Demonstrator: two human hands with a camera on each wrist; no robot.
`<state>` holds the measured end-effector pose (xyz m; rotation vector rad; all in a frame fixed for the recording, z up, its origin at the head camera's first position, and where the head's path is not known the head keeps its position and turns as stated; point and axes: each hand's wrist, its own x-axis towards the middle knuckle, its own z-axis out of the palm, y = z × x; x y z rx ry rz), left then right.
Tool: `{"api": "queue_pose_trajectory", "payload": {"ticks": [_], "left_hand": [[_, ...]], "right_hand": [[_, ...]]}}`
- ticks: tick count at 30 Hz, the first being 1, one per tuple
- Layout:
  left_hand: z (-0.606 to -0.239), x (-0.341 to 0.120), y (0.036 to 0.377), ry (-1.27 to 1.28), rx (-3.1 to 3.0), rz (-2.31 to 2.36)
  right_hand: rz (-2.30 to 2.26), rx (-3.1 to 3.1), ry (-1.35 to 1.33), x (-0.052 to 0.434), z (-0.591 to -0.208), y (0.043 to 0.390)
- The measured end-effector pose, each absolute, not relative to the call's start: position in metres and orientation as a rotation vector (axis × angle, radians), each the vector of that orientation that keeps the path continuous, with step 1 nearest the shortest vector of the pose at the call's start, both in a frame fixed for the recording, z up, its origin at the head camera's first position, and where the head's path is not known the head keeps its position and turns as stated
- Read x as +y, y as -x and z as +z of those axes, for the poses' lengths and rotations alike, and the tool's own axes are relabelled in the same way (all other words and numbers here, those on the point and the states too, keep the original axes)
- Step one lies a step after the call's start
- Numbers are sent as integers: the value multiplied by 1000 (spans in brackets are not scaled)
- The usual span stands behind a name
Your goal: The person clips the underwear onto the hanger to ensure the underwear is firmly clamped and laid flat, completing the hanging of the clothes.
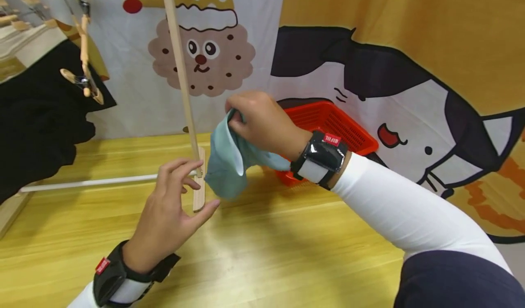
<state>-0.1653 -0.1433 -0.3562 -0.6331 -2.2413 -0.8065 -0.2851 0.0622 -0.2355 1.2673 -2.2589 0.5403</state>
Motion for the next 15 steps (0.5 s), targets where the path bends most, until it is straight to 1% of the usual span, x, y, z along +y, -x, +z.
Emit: {"api": "queue_pose_trajectory", "payload": {"ticks": [10, 15], "left_hand": [[-362, -143, 170, 468, -2199, -623], [-363, -146, 172, 450, -2087, -699]], "right_hand": [[715, -2405, -1368, 31, -249, 268], [743, -2473, -1387, 26, -256, 264]]}}
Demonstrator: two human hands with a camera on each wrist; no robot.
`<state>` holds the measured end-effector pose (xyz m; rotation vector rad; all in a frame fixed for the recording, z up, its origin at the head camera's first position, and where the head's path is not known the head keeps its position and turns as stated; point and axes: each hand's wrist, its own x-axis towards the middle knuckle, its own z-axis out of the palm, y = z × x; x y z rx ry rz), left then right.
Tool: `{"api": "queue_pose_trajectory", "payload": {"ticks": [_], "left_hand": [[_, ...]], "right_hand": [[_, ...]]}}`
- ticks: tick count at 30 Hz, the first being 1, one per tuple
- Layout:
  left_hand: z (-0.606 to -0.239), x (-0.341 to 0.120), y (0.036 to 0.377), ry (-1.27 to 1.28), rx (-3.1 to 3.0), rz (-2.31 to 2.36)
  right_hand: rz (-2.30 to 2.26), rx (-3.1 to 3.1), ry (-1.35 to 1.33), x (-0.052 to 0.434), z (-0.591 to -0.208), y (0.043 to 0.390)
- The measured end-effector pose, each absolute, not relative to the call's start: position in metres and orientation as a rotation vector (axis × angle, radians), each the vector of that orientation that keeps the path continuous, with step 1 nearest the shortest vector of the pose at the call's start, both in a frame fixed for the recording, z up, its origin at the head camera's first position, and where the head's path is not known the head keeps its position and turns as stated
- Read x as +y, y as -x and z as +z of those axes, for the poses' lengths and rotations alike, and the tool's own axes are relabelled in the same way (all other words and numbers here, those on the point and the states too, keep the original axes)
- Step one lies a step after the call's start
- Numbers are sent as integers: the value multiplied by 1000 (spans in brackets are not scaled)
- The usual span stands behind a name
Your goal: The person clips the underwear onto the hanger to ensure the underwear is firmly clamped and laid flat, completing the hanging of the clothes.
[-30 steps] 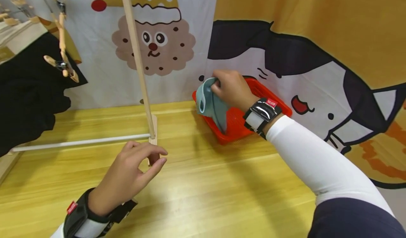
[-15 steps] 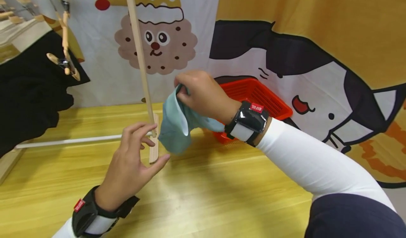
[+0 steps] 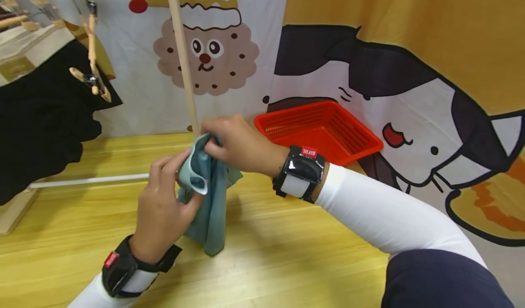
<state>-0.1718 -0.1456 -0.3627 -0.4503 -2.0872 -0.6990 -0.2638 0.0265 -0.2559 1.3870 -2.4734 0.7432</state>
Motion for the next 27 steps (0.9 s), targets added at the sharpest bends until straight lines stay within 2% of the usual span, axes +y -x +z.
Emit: {"api": "queue_pose_trajectory", "payload": {"ticks": [5, 13, 27], "left_hand": [[-359, -150, 173, 496, -1939, -873], [-349, -169, 176, 423, -2006, -1100], [-324, -192, 173, 426, -2078, -1062]], "right_hand": [[762, -2515, -1401, 32, -261, 264], [746, -2542, -1543, 46, -277, 275], [536, -2677, -1429, 78, -294, 280]]}}
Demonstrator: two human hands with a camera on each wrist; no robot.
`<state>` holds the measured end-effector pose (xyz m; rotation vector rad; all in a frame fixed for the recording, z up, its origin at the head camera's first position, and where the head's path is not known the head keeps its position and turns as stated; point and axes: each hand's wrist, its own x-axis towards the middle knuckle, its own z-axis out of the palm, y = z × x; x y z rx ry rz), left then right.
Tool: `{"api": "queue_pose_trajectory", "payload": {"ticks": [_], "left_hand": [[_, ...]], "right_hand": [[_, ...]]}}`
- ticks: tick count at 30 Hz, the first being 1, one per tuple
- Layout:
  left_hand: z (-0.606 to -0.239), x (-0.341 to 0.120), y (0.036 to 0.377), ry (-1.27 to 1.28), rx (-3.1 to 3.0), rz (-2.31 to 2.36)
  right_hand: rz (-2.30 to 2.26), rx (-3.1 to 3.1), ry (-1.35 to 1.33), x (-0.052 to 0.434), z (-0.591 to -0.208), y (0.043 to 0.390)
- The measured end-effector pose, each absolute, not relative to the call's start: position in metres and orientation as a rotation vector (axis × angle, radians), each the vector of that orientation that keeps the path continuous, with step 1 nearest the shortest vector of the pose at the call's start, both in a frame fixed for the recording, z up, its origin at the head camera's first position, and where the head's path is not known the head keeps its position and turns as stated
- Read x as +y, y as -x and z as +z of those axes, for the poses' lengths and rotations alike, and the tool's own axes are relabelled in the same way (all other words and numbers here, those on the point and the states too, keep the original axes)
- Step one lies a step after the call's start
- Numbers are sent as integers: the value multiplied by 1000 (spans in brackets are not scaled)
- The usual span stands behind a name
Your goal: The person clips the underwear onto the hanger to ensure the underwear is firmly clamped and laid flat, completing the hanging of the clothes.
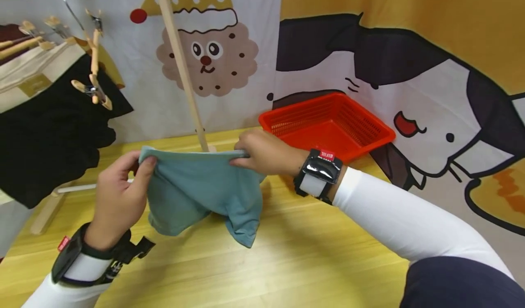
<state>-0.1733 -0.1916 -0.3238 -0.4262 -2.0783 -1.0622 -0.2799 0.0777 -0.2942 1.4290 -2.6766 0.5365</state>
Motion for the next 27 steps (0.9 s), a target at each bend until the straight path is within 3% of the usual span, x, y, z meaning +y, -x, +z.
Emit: {"api": "queue_pose_trajectory", "payload": {"ticks": [11, 27], "left_hand": [[-318, -214, 172, 274, -2127, -1105], [-307, -239, 173, 158, -2190, -1066]], "right_hand": [[499, -2816, -1381, 102, -308, 286], [477, -2768, -1193, 129, -295, 292]]}}
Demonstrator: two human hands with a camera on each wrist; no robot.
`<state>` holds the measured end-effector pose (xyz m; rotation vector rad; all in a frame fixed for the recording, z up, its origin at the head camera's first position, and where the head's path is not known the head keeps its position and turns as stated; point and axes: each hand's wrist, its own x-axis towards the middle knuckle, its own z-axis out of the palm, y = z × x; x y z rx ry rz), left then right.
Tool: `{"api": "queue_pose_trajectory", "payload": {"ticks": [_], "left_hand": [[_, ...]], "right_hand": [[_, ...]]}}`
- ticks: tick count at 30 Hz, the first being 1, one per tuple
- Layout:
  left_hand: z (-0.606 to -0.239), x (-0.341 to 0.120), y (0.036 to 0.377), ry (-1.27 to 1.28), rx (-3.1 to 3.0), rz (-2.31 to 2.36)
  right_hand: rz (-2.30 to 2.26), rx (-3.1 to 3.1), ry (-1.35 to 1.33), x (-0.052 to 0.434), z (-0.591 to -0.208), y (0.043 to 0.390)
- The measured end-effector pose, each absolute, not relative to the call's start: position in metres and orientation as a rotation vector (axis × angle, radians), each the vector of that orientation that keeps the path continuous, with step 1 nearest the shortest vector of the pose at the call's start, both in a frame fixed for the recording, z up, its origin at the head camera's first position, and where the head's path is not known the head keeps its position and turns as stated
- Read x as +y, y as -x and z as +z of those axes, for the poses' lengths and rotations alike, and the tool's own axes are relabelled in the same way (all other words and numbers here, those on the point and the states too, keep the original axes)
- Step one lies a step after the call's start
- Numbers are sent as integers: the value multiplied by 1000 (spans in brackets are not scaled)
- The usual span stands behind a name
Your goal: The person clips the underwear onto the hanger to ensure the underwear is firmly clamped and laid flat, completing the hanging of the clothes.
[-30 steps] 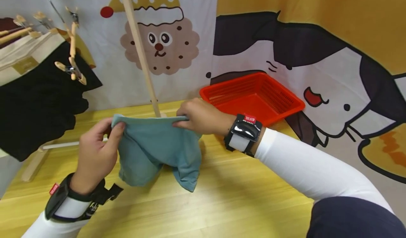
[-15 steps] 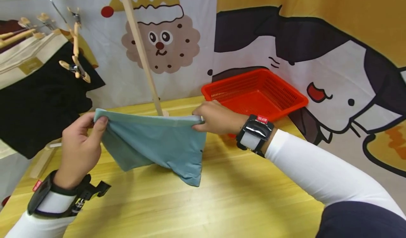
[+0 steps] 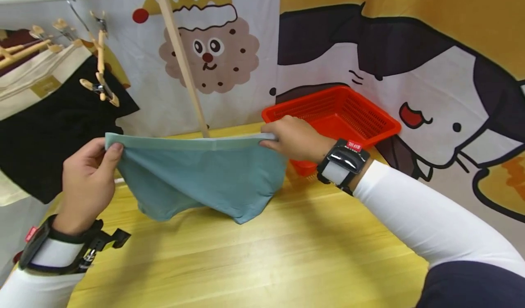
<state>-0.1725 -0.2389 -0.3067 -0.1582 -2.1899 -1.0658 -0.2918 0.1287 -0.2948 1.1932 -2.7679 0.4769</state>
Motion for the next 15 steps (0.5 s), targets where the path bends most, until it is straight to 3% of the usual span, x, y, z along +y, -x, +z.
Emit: {"api": "queue_pose_trajectory", "payload": {"ticks": [15], "left_hand": [[-300, -253, 173, 147, -2224, -1019]], "right_hand": [[309, -2865, -988, 137, -287, 292]]}}
